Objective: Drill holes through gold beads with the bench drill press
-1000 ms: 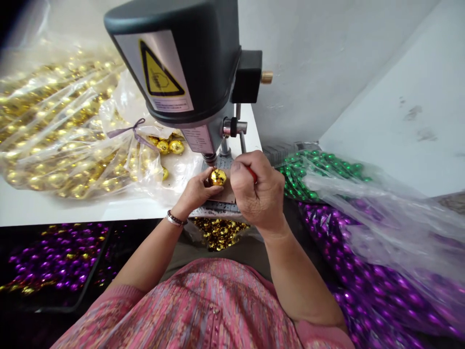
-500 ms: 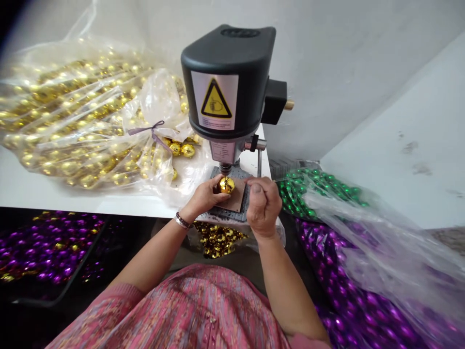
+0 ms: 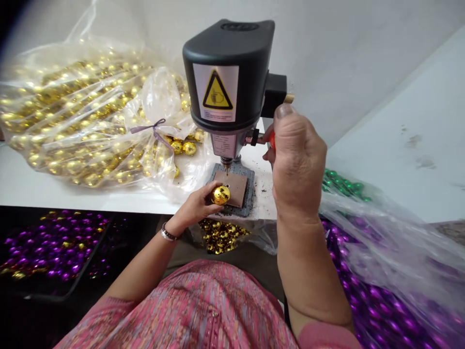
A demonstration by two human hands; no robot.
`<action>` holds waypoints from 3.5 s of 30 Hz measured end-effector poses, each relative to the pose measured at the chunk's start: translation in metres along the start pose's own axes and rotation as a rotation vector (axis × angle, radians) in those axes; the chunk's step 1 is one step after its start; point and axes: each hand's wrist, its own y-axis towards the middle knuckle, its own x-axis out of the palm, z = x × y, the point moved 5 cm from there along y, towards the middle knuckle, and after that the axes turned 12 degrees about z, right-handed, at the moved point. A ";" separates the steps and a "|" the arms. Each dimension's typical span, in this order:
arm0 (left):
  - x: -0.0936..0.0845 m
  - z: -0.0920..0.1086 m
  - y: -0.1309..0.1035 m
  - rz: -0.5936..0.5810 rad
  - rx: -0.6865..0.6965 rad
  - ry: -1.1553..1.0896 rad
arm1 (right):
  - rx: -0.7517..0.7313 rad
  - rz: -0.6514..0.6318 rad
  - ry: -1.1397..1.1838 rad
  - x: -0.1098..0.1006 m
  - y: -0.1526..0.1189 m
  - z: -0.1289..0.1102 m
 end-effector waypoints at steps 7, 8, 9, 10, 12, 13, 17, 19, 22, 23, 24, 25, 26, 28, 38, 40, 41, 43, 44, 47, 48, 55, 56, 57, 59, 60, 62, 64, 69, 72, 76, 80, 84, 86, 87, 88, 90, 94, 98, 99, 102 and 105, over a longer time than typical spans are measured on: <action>-0.019 -0.002 -0.039 -0.042 0.030 0.001 | 0.003 0.020 -0.004 -0.002 -0.003 0.002; -0.019 -0.004 -0.043 -0.056 0.026 0.007 | 0.003 0.021 -0.003 -0.002 -0.003 0.002; -0.020 -0.005 -0.046 -0.081 0.025 0.017 | 0.004 0.028 0.001 -0.003 -0.004 0.002; -0.020 -0.007 -0.048 -0.110 0.023 0.031 | 0.005 0.029 0.004 -0.003 -0.004 0.003; -0.022 -0.010 -0.052 -0.172 0.011 0.071 | 0.002 0.050 0.009 -0.003 -0.006 0.003; -0.025 -0.012 -0.053 -0.193 -0.002 0.092 | -0.001 0.062 0.005 -0.004 -0.007 0.004; -0.047 -0.022 -0.045 -0.059 -0.114 0.188 | -0.032 0.074 -0.037 -0.006 -0.010 0.006; -0.061 -0.030 -0.033 0.100 -0.188 0.223 | -0.051 0.061 -0.054 -0.007 -0.011 0.007; -0.072 -0.039 -0.006 0.262 -0.218 0.234 | -0.064 0.040 -0.049 -0.008 -0.012 0.008; -0.075 -0.041 0.004 0.281 -0.197 0.265 | -0.067 0.039 -0.044 -0.008 -0.012 0.009; -0.077 -0.043 0.014 0.290 -0.168 0.329 | -0.072 0.045 -0.042 -0.009 -0.012 0.009; -0.081 -0.044 0.023 0.296 -0.141 0.422 | -0.071 0.048 -0.042 -0.010 -0.013 0.010; -0.085 -0.046 0.031 0.298 -0.127 0.530 | -0.067 0.052 -0.043 -0.010 -0.013 0.011; -0.095 -0.051 0.042 0.269 -0.154 0.743 | -0.063 0.057 -0.040 -0.012 -0.014 0.012; -0.119 -0.075 0.039 0.152 -0.313 1.044 | -0.099 -0.007 -0.018 -0.015 -0.016 0.015; -0.118 -0.073 0.037 0.173 -0.298 1.003 | -0.086 -0.020 -0.020 -0.016 -0.017 0.016; -0.116 -0.070 0.035 0.189 -0.275 0.955 | -0.080 -0.024 -0.021 -0.016 -0.017 0.017; -0.111 -0.060 0.032 0.234 -0.198 0.764 | -0.074 -0.038 -0.014 -0.017 -0.018 0.019; -0.107 -0.054 0.030 0.260 -0.165 0.613 | -0.076 -0.042 -0.017 -0.017 -0.018 0.020; -0.091 -0.041 0.022 0.293 -0.194 -0.006 | -0.077 -0.053 -0.008 -0.018 -0.019 0.022; -0.084 -0.039 0.019 0.278 -0.241 -0.213 | -0.073 -0.055 -0.004 -0.018 -0.019 0.023; -0.040 -0.030 0.012 0.070 -0.514 -0.805 | -0.061 -0.078 -0.018 -0.019 -0.022 0.025; -0.036 -0.031 0.011 0.056 -0.523 -0.803 | -0.063 -0.084 -0.024 -0.019 -0.022 0.025; -0.031 -0.031 0.011 0.046 -0.526 -0.791 | -0.064 -0.092 -0.030 -0.019 -0.023 0.025; -0.023 -0.033 0.011 0.039 -0.522 -0.749 | -0.064 -0.110 -0.044 -0.019 -0.024 0.026; -0.019 -0.033 0.012 0.044 -0.516 -0.721 | -0.066 -0.120 -0.050 -0.019 -0.024 0.026; -0.012 -0.032 0.016 0.054 -0.496 -0.651 | -0.074 -0.138 -0.060 -0.018 -0.024 0.024; -0.005 -0.029 0.022 0.048 -0.477 -0.569 | -0.086 -0.152 -0.067 -0.018 -0.025 0.022; 0.003 -0.025 0.038 0.009 -0.460 -0.319 | -0.096 -0.183 -0.098 -0.018 -0.025 0.018; 0.004 -0.022 0.043 -0.004 -0.410 -0.186 | -0.076 -0.195 -0.100 -0.019 -0.025 0.018; 0.003 -0.018 0.047 -0.042 -0.351 -0.064 | -0.059 -0.202 -0.083 -0.020 -0.026 0.018; 0.002 -0.017 0.051 -0.068 -0.325 0.001 | -0.058 -0.213 -0.077 -0.019 -0.026 0.018; 0.002 -0.012 0.054 -0.062 -0.249 0.069 | -0.059 -0.221 -0.064 -0.020 -0.026 0.018; 0.001 -0.009 0.055 -0.057 -0.210 0.105 | -0.056 -0.217 -0.062 -0.020 -0.026 0.018; 0.002 -0.007 0.056 -0.058 -0.200 0.116 | -0.056 -0.217 -0.066 -0.020 -0.026 0.018; 0.002 -0.006 0.056 -0.061 -0.195 0.126 | -0.058 -0.217 -0.072 -0.020 -0.027 0.018; 0.001 -0.005 0.057 -0.062 -0.192 0.152 | -0.058 -0.214 -0.082 -0.019 -0.027 0.018; -0.002 -0.008 0.056 -0.034 -0.195 0.194 | -0.061 -0.197 -0.072 -0.019 -0.028 0.017; -0.006 -0.015 0.045 -0.012 -0.261 0.057 | -0.076 -0.213 -0.068 -0.019 -0.028 0.018; -0.008 -0.016 0.041 0.000 -0.285 0.012 | -0.082 -0.219 -0.061 -0.019 -0.028 0.018; -0.010 -0.019 0.032 0.033 -0.337 -0.119 | -0.105 -0.217 -0.053 -0.019 -0.028 0.018; -0.008 -0.022 0.032 0.024 -0.352 -0.195 | -0.132 -0.166 -0.103 -0.018 -0.025 0.012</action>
